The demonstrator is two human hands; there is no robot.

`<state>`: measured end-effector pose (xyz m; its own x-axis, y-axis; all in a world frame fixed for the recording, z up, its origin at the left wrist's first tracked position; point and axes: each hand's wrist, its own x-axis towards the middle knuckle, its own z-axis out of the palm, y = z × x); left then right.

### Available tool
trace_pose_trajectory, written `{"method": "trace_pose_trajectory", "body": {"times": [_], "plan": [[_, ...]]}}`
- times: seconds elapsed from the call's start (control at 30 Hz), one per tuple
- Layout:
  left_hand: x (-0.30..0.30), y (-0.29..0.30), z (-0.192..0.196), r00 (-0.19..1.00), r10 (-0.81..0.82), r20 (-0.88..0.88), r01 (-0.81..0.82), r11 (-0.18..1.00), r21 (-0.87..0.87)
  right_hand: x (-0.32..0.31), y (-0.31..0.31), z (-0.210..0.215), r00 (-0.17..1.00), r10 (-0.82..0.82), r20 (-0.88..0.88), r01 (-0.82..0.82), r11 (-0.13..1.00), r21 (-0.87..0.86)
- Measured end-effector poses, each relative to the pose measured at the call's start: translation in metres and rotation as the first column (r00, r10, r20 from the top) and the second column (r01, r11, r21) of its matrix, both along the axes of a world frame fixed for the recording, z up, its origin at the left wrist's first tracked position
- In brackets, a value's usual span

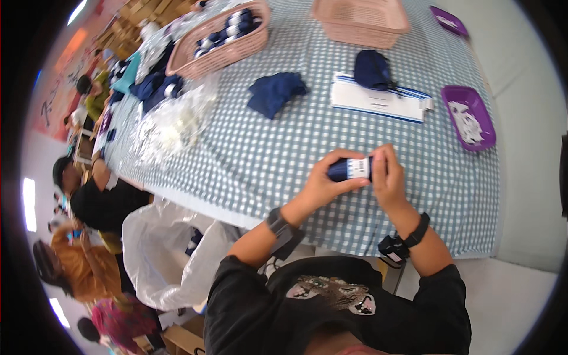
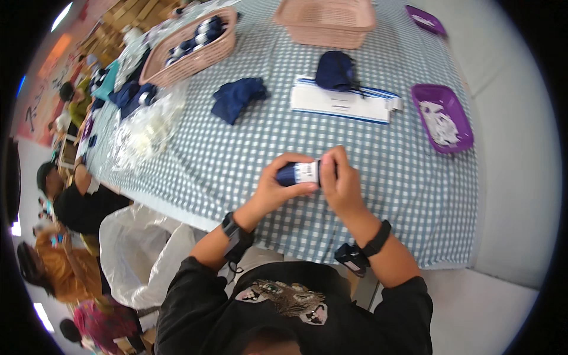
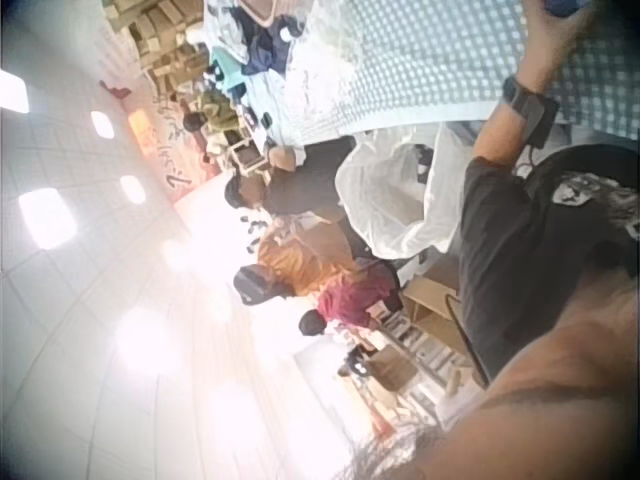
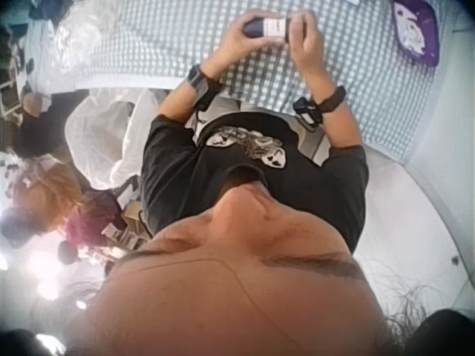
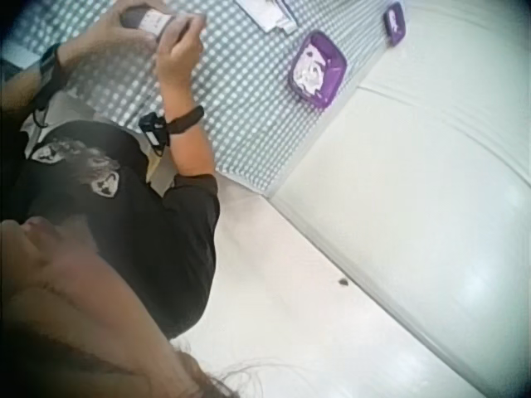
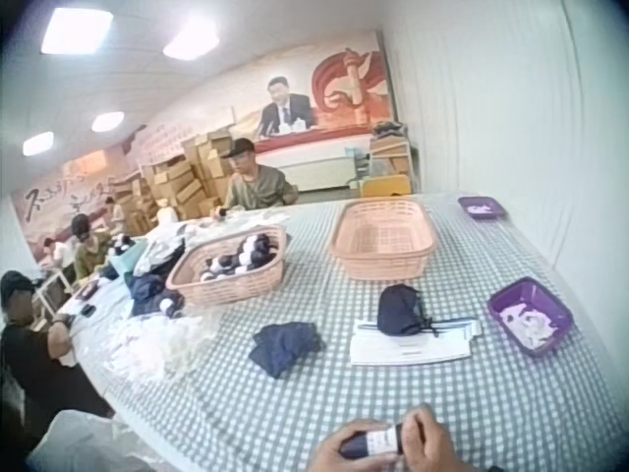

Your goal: The recorder is wrapping blue socks or fabric items with paper labels, placing them into a basket, and then emptying the basket into a larger sack.

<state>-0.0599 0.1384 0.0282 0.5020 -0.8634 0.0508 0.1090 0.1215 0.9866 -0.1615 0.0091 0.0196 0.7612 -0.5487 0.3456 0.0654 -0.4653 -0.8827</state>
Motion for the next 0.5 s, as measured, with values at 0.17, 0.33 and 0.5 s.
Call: {"method": "trace_pose_trajectory", "body": {"times": [0.17,0.33,0.5], "plan": [[-0.004,-0.002,-0.01,0.997,0.042,0.059,-0.037,0.996,-0.077,-0.002,0.0,-0.001,0.999,-0.046,0.027,0.049,0.991,-0.124],[-0.011,-0.005,-0.017,0.949,0.185,0.257,-0.16,0.981,-0.114,0.003,-0.009,-0.022,0.999,-0.02,0.045,0.013,0.986,0.166],[-0.006,0.008,-0.009,0.884,0.241,0.4,-0.21,0.97,-0.121,0.002,-0.004,-0.013,0.994,0.108,-0.027,-0.096,0.953,0.286]]}}
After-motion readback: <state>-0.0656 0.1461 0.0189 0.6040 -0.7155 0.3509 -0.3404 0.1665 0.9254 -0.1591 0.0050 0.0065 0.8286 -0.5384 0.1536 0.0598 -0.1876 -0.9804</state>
